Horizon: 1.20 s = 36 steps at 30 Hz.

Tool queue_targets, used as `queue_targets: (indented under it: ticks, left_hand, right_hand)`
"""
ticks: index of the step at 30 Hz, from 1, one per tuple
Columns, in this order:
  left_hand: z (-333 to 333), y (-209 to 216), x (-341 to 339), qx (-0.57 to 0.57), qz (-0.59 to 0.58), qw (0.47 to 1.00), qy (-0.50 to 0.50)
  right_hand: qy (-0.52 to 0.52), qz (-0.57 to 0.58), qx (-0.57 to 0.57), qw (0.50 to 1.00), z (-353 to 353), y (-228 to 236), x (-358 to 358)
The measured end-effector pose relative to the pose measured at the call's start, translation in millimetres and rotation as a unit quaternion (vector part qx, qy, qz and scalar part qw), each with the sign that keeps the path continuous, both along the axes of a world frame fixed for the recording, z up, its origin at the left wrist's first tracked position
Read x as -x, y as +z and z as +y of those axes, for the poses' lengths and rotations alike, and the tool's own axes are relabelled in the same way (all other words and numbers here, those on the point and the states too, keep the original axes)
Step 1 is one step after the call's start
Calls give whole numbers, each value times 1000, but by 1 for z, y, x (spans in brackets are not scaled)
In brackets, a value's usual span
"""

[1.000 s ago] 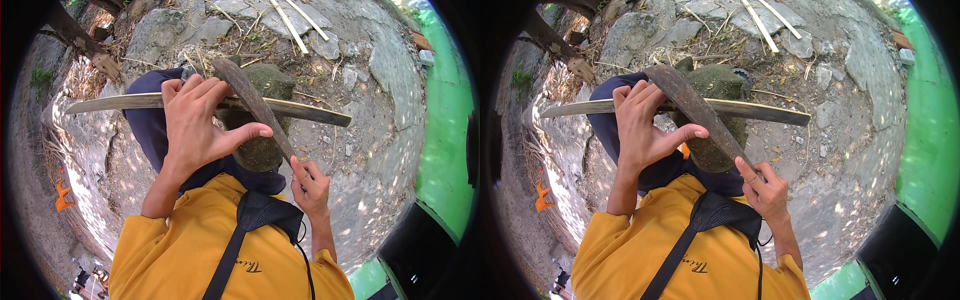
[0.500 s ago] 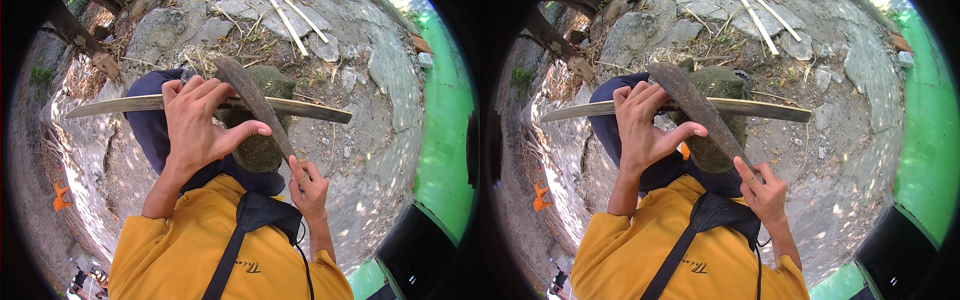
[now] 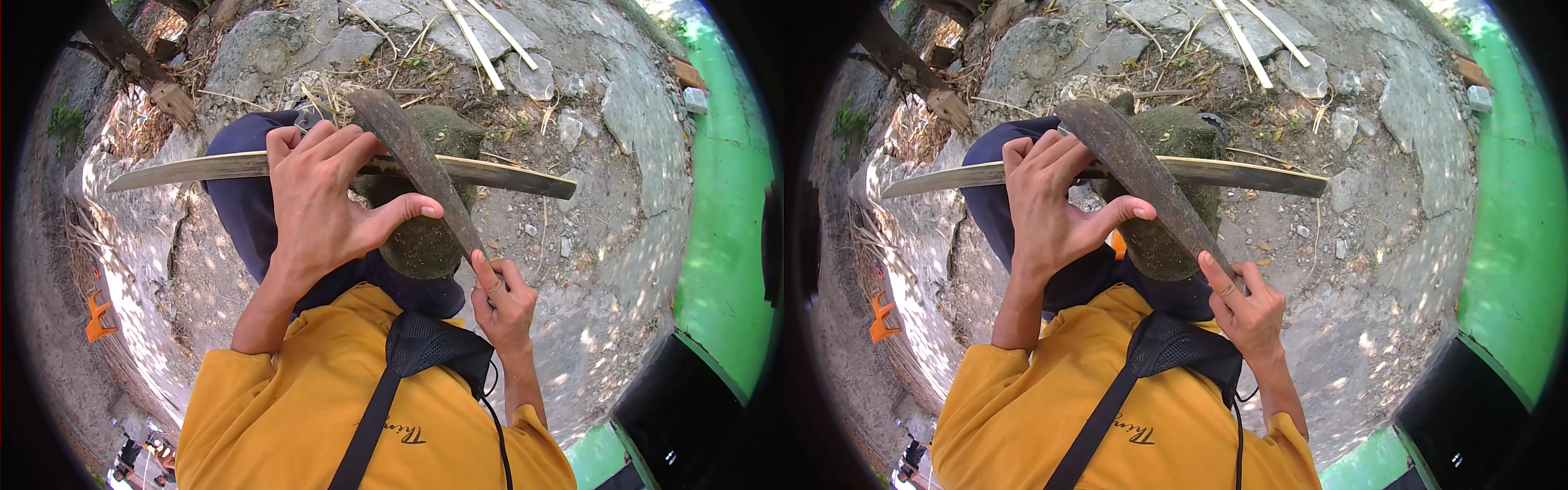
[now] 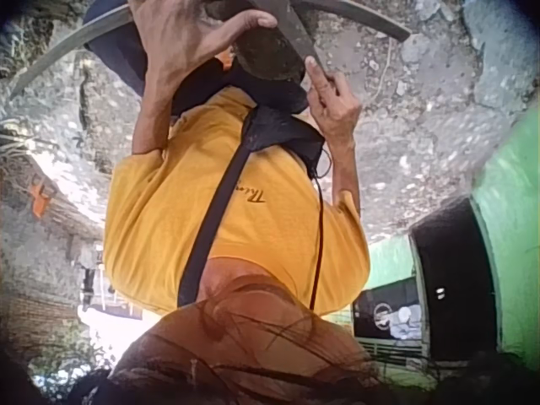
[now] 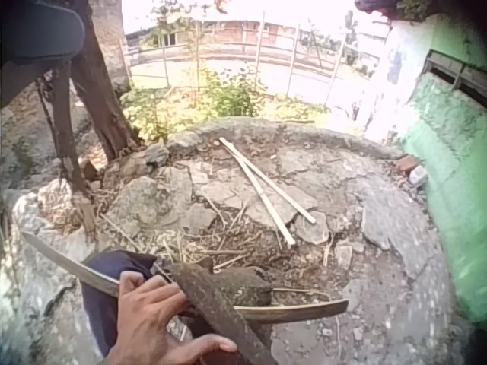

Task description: The person whittles a bamboo stick using a machete against a stone.

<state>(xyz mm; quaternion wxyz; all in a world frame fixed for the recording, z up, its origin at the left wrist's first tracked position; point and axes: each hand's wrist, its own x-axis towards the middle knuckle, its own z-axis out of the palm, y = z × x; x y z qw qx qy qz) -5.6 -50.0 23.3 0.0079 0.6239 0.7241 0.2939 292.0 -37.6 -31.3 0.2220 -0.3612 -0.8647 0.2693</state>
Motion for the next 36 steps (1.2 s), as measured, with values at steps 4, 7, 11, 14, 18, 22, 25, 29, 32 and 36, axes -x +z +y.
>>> queue_targets:
  ticks: [4, 7, 11, 14, 18, 22, 25, 29, 32, 36]
  left_hand:
    - [-2, 3, 0, 31, 5, 1000, 3]
    - [-2, 2, 1, 31, 8, 999, 4]
    - [0, 1, 1, -3, 1, 1000, -2]
    - [0, 2, 1, -5, -3, 1000, -4]
    - [-1, 2, 1, 9, -3, 1000, -3]
    - [1, 2, 0, -1, -5, 1000, -3]
    - [1, 3, -1, -2, -7, 1000, 4]
    - [0, 7, -1, 44, 9, 999, 4]
    - [1, 10, -2, 61, 19, 998, -4]
    - [1, 8, -3, 62, 30, 998, -16]
  right_hand:
    - [1, 2, -2, 1000, 1, 0, 1]
    - [-1, 2, -7, 1000, 2, -1, 1]
    - [4, -7, -18, 1000, 5, 1, 0]
    - [4, -10, -24, 1000, 6, 1, 1]
    - [8, -15, -38, 999, 9, -1, 0]
    - [8, 0, -34, 999, 9, -5, -1]
    - [8, -4, -44, 999, 9, -4, -1]
    - [17, 34, 20, 999, 9, -3, -3]
    - [22, 56, 54, 997, 7, -4, -7]
    - [31, 63, 49, 996, 7, -5, -12]
